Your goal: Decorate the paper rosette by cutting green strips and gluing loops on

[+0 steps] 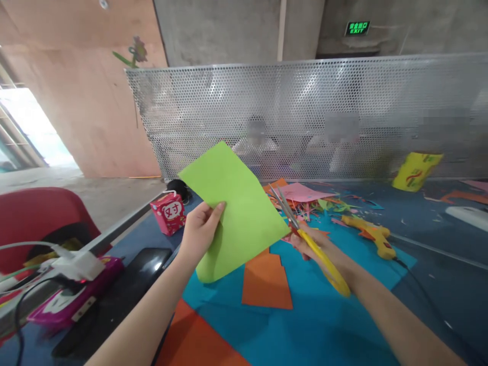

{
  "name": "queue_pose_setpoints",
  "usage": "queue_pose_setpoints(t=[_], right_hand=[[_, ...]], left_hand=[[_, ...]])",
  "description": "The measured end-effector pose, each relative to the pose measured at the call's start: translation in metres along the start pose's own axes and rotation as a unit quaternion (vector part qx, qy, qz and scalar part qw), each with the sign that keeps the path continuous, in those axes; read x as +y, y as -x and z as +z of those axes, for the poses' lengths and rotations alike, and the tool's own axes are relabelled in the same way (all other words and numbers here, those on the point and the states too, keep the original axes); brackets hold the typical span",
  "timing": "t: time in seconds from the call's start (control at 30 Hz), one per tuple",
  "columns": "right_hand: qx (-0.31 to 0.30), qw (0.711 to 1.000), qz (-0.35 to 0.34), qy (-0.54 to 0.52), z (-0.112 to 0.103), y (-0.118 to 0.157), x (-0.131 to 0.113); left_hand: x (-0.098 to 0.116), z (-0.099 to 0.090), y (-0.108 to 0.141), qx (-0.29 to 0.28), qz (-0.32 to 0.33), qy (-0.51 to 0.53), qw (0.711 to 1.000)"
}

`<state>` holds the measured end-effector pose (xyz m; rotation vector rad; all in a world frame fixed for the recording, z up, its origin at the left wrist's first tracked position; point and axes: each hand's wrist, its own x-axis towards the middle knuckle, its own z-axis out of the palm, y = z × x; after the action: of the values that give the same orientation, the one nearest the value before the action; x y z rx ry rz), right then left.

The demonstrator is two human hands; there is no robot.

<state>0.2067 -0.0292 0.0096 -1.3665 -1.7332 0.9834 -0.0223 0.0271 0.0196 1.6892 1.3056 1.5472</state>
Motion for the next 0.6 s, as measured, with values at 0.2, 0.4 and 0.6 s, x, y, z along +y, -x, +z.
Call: queue_pose_setpoints(t=[0.2,0.4,0.6], right_hand=[[-0.003,1.000,0.006,0.008,0.000,0.001,-0.004],[-0.004,0.997,0.023,0.075,0.003,-0.001,0.002],[0.051,0.992,0.016,0.111,0.006,-0.008,0.013]], left_hand=[[0.002,0.001,0.003,0.071,0.026,-0.038,0.996],[-0.002,-0.010,-0.009,0.174,-0.016,-0.024,0.984],[-0.007,-0.014,-0.013,0.175,-0.009,-0.011,0.985]])
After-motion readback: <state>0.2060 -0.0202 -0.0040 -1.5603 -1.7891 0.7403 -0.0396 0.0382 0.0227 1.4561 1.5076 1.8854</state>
